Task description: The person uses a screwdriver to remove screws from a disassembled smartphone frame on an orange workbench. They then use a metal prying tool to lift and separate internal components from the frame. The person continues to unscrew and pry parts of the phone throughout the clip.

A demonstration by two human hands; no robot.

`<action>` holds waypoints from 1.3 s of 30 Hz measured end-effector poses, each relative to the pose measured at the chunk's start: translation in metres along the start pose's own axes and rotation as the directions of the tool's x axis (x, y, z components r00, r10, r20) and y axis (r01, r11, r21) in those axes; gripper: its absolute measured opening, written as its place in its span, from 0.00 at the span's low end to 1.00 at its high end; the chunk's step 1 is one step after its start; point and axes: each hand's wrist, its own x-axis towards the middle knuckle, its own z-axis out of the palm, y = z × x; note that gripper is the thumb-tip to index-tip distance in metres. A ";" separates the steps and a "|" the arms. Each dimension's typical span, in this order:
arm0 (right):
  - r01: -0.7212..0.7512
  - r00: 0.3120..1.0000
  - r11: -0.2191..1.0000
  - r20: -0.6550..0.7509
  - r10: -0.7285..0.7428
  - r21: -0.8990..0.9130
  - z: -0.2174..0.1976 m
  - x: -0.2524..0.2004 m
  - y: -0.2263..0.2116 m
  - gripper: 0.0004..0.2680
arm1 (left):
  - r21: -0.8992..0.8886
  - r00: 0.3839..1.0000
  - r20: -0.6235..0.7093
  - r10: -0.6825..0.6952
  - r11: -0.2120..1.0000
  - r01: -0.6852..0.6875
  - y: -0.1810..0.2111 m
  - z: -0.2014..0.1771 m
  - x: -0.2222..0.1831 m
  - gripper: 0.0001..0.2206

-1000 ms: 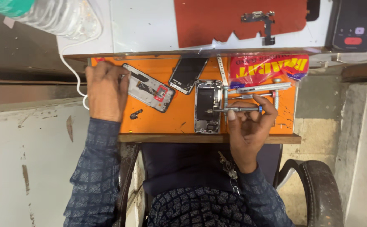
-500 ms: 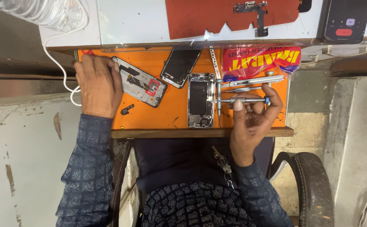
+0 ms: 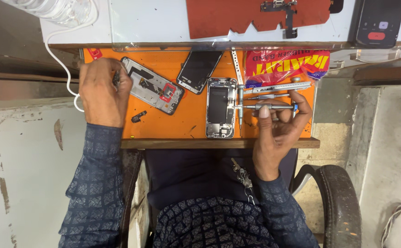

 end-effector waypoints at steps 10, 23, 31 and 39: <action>0.037 0.999 0.998 0.014 -0.036 -0.054 -0.006 0.001 -0.002 0.19 | -0.083 0.998 -0.017 -0.065 0.994 0.064 0.001 0.006 0.002 0.07; 0.037 0.999 0.998 0.021 -0.036 -0.052 -0.006 0.001 0.001 0.18 | -0.142 0.994 -0.077 -0.081 0.987 0.069 -0.001 0.008 -0.002 0.05; -0.003 0.999 1.000 0.033 0.003 -0.015 -0.007 0.002 -0.003 0.17 | -0.376 0.991 0.026 -0.132 0.917 0.132 0.023 0.001 -0.004 0.06; -0.010 0.997 1.000 0.070 0.009 0.004 -0.005 0.004 -0.004 0.18 | -0.701 0.979 0.180 -0.097 0.686 0.197 0.082 0.007 -0.017 0.11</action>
